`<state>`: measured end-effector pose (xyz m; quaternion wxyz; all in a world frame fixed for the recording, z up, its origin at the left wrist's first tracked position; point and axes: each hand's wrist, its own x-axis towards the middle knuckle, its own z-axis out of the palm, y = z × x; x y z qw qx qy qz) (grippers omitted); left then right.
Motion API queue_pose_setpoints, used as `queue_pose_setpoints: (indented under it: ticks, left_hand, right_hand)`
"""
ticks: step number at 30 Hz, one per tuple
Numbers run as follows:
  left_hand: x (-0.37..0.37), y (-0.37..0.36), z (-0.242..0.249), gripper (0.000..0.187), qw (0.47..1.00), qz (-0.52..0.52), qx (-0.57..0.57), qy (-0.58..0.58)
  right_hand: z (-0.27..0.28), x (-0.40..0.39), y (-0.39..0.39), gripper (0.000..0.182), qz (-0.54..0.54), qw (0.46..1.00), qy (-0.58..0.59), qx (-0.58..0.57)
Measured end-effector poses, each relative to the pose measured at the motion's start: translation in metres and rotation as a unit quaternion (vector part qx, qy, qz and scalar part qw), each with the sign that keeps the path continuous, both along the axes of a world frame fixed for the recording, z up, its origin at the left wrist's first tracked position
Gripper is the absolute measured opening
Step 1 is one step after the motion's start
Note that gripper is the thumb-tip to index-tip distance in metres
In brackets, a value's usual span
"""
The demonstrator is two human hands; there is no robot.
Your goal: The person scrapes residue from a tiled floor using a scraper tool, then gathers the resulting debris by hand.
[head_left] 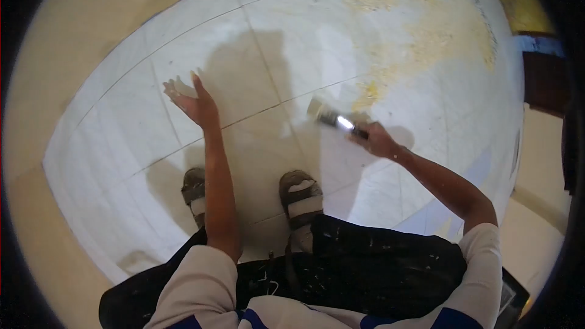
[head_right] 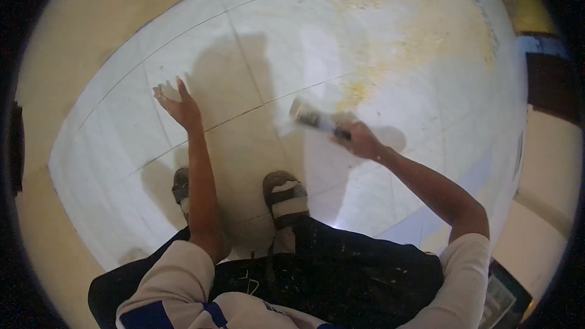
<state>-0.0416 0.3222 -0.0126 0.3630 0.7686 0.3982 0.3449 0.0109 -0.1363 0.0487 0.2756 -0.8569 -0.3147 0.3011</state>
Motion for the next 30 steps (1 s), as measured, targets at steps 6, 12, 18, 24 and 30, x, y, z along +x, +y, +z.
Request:
queue_pose_setpoints:
  ticks: [6,12,18,24,30]
  left_hand:
    - [-0.011,0.097,-0.024,0.096,0.98,0.099,0.043,0.168]
    - [0.019,0.089,-0.045,0.094,0.978,0.004,0.098,0.183]
    - [0.049,0.086,-0.052,0.082,0.978,-0.099,0.114,0.142]
    - [0.03,0.145,-0.052,0.068,0.957,-0.196,0.162,0.143]
    - [0.02,0.18,-0.017,0.066,0.986,-0.125,0.058,0.094]
  right_hand:
    - [0.0,-0.028,0.029,0.034,0.183,0.974,0.132,-0.013]
    - [-0.024,0.009,0.017,0.029,0.025,0.999,0.007,0.023]
    - [-0.022,0.054,-0.011,0.03,-0.262,0.964,0.038,-0.01]
    - [0.021,0.089,-0.07,0.023,-0.325,0.942,-0.031,0.073]
    - [0.046,0.099,-0.158,0.028,-0.504,0.861,-0.045,-0.054]
